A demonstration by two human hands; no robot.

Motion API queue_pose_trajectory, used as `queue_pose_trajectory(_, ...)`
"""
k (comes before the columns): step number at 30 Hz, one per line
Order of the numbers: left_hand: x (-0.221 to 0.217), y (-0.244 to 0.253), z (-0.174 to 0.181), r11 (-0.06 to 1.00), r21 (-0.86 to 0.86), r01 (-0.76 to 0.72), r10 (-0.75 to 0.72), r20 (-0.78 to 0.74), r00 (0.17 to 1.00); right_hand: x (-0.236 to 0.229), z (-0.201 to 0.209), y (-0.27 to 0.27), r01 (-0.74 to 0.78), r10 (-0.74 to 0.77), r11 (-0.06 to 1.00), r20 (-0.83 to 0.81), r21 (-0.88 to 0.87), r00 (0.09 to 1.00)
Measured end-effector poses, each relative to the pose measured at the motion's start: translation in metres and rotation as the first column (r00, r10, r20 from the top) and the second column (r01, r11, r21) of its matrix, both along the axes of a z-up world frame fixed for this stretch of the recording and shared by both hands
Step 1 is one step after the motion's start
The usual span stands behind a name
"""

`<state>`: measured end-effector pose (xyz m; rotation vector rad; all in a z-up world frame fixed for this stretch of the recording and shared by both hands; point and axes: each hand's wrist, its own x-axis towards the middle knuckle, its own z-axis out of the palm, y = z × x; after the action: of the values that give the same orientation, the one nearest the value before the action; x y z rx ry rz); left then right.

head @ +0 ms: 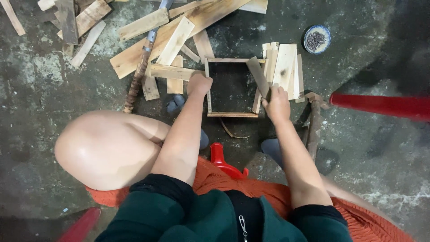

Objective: Assembling a small wooden frame by aligning slats and hammering nails into the joints.

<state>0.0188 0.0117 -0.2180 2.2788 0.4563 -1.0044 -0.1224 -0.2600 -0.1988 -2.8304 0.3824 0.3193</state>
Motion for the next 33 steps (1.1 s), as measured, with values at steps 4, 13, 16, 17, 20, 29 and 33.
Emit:
queue_pose_trajectory(4, -0.001, 0.002, -0.002, 1.000, -0.005, -0.007, 0.007, -0.002, 1.000, -0.002, -0.042, -0.018, 0.011, -0.012, 1.000, -0.045, -0.015, 0.999)
queue_pose_trajectory(13, 0.001, 0.009, -0.009, 0.998, 0.003, 0.070, -0.070, 0.016, 0.997, 0.031, -0.009, 0.001, -0.145, 0.141, 0.986, -0.052, -0.079, 0.989)
queue_pose_trajectory(16, 0.001, 0.011, -0.020, 0.999, -0.016, 0.039, -0.038, 0.045, 0.998, 0.049, -0.013, 0.007, -0.280, 0.283, 0.953, 0.015, -0.118, 0.959)
queue_pose_trajectory(17, -0.002, 0.012, -0.021, 0.998, -0.003, 0.062, -0.062, 0.067, 0.996, 0.056, -0.014, 0.011, -0.305, 0.319, 0.939, 0.074, -0.160, 0.945)
queue_pose_trajectory(20, 0.002, 0.012, 0.001, 0.996, 0.035, 0.079, -0.082, 0.105, 0.991, 0.075, -0.022, 0.020, -0.343, 0.387, 0.912, 0.189, -0.226, 0.903)
queue_pose_trajectory(29, 0.009, 0.006, 0.007, 0.998, -0.064, 0.024, -0.012, 0.178, 0.984, 0.093, -0.052, 0.024, -0.387, 0.465, 0.870, 0.245, -0.306, 0.851)
queue_pose_trajectory(33, 0.009, 0.005, -0.010, 1.000, -0.026, 0.011, -0.006, 0.205, 0.979, 0.092, -0.065, 0.017, -0.409, 0.475, 0.870, 0.246, -0.273, 0.845)
